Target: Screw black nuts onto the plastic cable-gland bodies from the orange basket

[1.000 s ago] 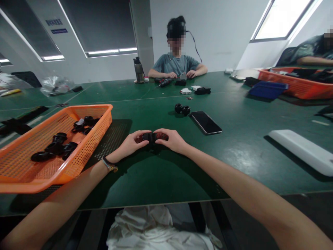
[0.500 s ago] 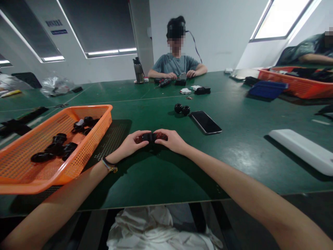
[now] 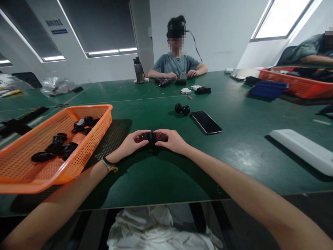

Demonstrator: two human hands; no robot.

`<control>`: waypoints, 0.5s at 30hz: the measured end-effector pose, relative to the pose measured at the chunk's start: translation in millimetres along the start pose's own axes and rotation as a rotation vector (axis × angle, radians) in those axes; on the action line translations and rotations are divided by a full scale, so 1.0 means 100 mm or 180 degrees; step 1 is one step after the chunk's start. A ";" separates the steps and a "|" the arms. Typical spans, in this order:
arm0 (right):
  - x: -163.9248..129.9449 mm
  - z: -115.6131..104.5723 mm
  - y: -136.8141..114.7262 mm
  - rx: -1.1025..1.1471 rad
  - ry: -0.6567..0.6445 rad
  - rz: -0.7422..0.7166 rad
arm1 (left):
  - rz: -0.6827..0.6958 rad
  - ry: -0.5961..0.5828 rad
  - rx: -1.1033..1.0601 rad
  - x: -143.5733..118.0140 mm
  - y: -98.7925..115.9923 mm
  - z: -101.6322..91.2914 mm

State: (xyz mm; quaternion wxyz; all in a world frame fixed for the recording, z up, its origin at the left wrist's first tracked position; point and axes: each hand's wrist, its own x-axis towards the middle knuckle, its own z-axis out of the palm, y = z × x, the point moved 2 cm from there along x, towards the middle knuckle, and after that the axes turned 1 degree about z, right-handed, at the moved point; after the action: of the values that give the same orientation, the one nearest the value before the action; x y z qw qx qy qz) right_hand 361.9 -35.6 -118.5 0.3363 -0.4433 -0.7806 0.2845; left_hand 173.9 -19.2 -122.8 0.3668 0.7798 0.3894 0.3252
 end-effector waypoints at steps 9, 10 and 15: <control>0.02 0.02 0.02 0.0025 0.0183 -0.0010 | -0.0022 -0.0033 -0.0111 0.00 0.00 0.01; 0.02 0.02 0.02 0.0031 0.0186 -0.0018 | -0.0016 -0.0033 -0.0100 0.00 0.00 0.01; 0.02 0.01 0.01 0.0033 0.0176 -0.0023 | -0.0011 -0.0047 -0.0023 0.00 0.00 0.00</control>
State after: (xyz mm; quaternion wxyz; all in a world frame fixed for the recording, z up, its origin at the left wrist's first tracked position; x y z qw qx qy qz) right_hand 360.7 -34.1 -119.4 0.3611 -0.4465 -0.7711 0.2750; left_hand 174.5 -19.5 -122.7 0.3730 0.7802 0.3868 0.3202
